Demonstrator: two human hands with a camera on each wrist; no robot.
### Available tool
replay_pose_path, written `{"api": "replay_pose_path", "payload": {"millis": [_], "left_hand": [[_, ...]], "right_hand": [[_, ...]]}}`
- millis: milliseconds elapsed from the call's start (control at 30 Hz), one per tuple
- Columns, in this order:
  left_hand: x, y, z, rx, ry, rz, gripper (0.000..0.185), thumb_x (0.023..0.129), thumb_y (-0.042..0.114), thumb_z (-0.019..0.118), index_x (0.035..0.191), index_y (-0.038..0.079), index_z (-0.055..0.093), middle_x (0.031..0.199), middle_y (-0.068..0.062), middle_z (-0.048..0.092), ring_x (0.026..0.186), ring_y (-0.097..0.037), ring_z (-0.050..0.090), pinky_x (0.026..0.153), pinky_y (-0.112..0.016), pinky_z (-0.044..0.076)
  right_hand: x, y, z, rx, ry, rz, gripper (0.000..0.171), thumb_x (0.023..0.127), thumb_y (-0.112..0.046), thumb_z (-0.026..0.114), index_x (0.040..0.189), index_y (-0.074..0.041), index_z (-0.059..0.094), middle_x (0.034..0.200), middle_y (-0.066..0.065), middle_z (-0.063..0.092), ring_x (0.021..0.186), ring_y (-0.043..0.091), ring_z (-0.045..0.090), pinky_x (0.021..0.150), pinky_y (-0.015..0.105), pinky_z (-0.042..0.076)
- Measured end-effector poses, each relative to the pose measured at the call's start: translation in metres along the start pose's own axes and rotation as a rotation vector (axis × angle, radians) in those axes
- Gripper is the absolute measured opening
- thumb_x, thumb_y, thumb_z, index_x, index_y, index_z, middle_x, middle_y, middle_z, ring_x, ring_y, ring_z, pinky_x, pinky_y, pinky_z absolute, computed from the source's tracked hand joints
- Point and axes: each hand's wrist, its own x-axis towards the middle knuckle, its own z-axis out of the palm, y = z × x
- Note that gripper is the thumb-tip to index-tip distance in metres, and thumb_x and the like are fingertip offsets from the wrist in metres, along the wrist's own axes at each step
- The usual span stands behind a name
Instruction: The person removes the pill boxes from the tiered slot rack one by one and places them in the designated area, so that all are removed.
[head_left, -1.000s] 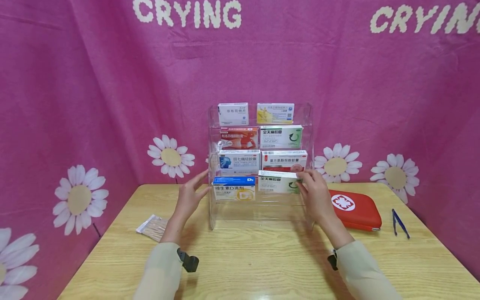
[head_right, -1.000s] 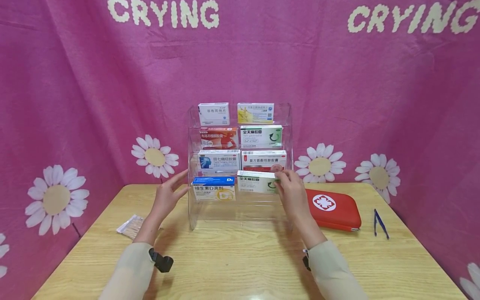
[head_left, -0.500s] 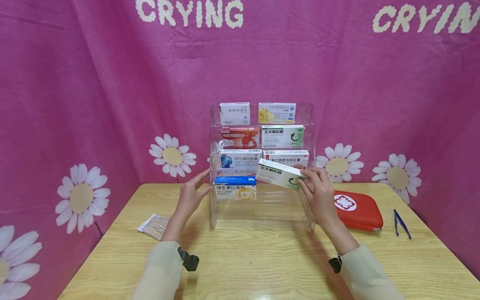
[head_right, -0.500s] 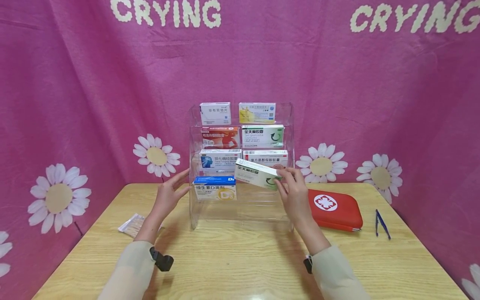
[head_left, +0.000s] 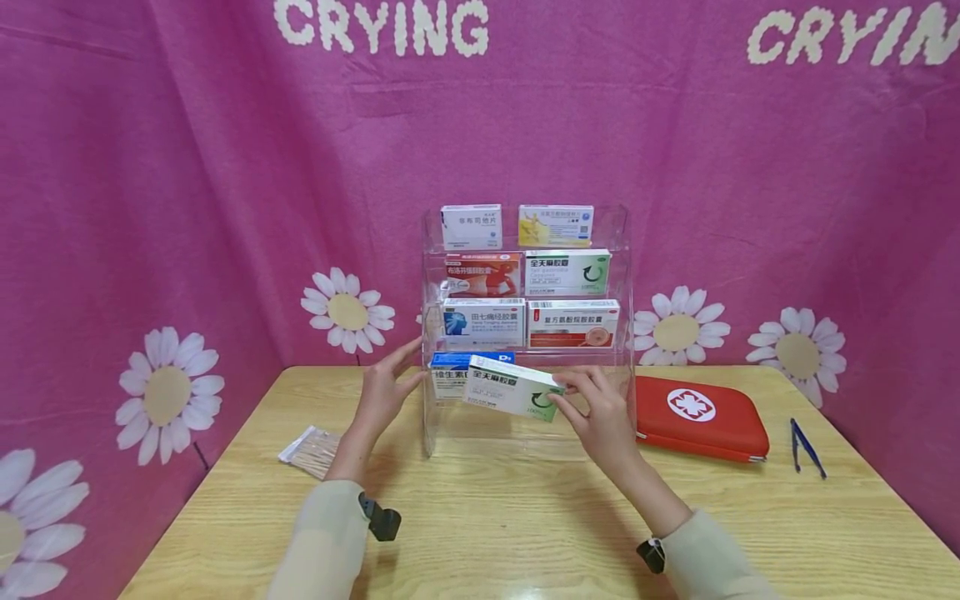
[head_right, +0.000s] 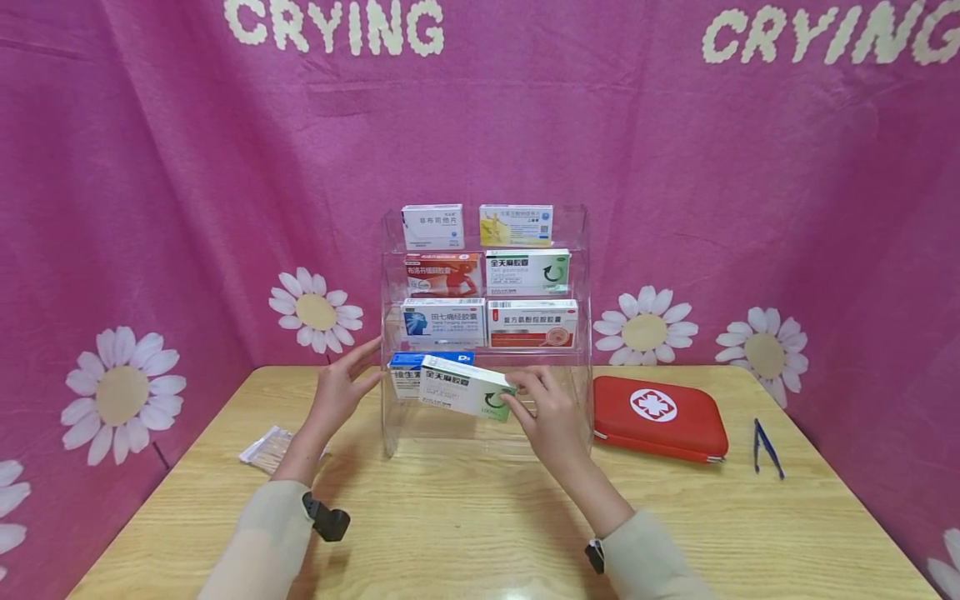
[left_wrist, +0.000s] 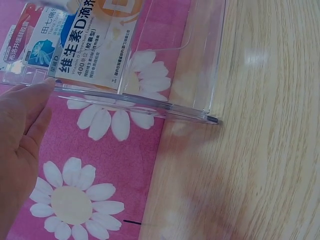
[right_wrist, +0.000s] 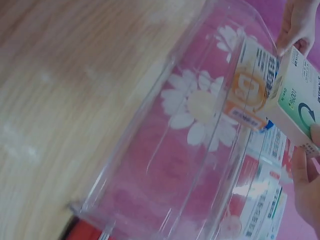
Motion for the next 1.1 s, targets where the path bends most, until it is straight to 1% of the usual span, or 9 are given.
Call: {"api": "replay_pose_path", "payload": {"millis": [67, 167, 233, 367, 533, 667, 833, 1000, 1100], "left_hand": [[0.000, 0.000, 0.000, 0.002, 0.001, 0.002, 0.052, 0.083, -0.003, 0.072, 0.133, 0.002, 0.058, 0.130, -0.020, 0.063, 0.117, -0.035, 0.064, 0.099, -0.040, 0.056], [0.000, 0.000, 0.000, -0.006, 0.001, -0.001, 0.052, 0.083, -0.002, 0.072, 0.133, 0.002, 0.058, 0.130, -0.020, 0.063, 0.117, -0.035, 0.064, 0.099, -0.040, 0.056], [0.000, 0.000, 0.000, -0.001, 0.000, -0.004, 0.052, 0.083, -0.002, 0.072, 0.134, 0.002, 0.058, 0.130, -0.020, 0.063, 0.117, -0.035, 0.064, 0.099, -0.040, 0.056], [0.001, 0.001, -0.001, 0.001, -0.004, -0.018, 0.053, 0.084, -0.001, 0.072, 0.135, 0.004, 0.058, 0.131, -0.019, 0.063, 0.118, -0.035, 0.064, 0.100, -0.040, 0.055], [0.002, 0.001, -0.001, -0.001, -0.011, -0.025, 0.054, 0.084, -0.001, 0.072, 0.135, 0.004, 0.057, 0.132, -0.019, 0.063, 0.119, -0.034, 0.063, 0.101, -0.040, 0.055], [0.001, 0.001, -0.001, 0.003, -0.017, -0.029, 0.053, 0.085, -0.001, 0.071, 0.136, 0.005, 0.057, 0.132, -0.018, 0.063, 0.120, -0.034, 0.063, 0.100, -0.039, 0.055], [0.001, 0.001, 0.000, -0.003, -0.006, -0.020, 0.053, 0.084, -0.003, 0.071, 0.135, 0.003, 0.057, 0.132, -0.019, 0.062, 0.119, -0.035, 0.063, 0.099, -0.040, 0.056], [0.000, 0.001, 0.000, -0.017, -0.010, -0.027, 0.053, 0.084, -0.004, 0.071, 0.135, 0.003, 0.057, 0.132, -0.020, 0.062, 0.119, -0.035, 0.063, 0.100, -0.041, 0.056], [-0.001, 0.002, 0.000, -0.011, -0.018, -0.049, 0.053, 0.085, -0.002, 0.070, 0.136, 0.005, 0.057, 0.132, -0.018, 0.063, 0.120, -0.033, 0.063, 0.101, -0.042, 0.055]], "right_hand": [[-0.003, -0.004, 0.005, 0.018, -0.030, -0.008, 0.032, 0.071, -0.004, 0.084, 0.100, -0.005, 0.070, 0.094, 0.009, 0.064, 0.080, 0.019, 0.066, 0.064, 0.032, 0.063], [-0.005, -0.010, 0.014, 0.061, -0.067, -0.041, 0.031, 0.072, -0.004, 0.083, 0.099, -0.005, 0.069, 0.092, 0.007, 0.064, 0.078, 0.018, 0.066, 0.066, 0.032, 0.063], [-0.007, -0.014, 0.020, 0.089, -0.096, -0.064, 0.030, 0.073, -0.004, 0.083, 0.099, -0.005, 0.068, 0.092, 0.007, 0.063, 0.077, 0.017, 0.067, 0.067, 0.030, 0.064], [-0.010, -0.024, 0.032, 0.127, -0.165, -0.080, 0.027, 0.075, -0.006, 0.081, 0.098, -0.005, 0.067, 0.093, 0.007, 0.063, 0.077, 0.017, 0.066, 0.067, 0.026, 0.063], [-0.016, -0.038, 0.045, 0.169, -0.262, -0.065, 0.023, 0.077, -0.006, 0.080, 0.096, -0.005, 0.066, 0.090, 0.005, 0.060, 0.077, 0.015, 0.064, 0.066, 0.023, 0.061], [-0.020, -0.048, 0.054, 0.197, -0.332, -0.058, 0.022, 0.078, -0.007, 0.079, 0.095, -0.004, 0.065, 0.090, 0.006, 0.060, 0.076, 0.015, 0.064, 0.067, 0.022, 0.061], [-0.024, -0.060, 0.063, 0.200, -0.422, -0.066, 0.020, 0.080, -0.007, 0.077, 0.094, -0.004, 0.064, 0.088, 0.007, 0.060, 0.076, 0.016, 0.064, 0.068, 0.020, 0.060], [-0.027, -0.065, 0.071, 0.195, -0.493, -0.079, 0.019, 0.079, -0.009, 0.077, 0.092, -0.003, 0.063, 0.085, 0.007, 0.058, 0.073, 0.017, 0.064, 0.067, 0.016, 0.059], [-0.028, -0.065, 0.074, 0.219, -0.520, -0.040, 0.019, 0.079, -0.007, 0.077, 0.090, -0.002, 0.063, 0.084, 0.008, 0.059, 0.072, 0.018, 0.064, 0.065, 0.016, 0.058]]}}
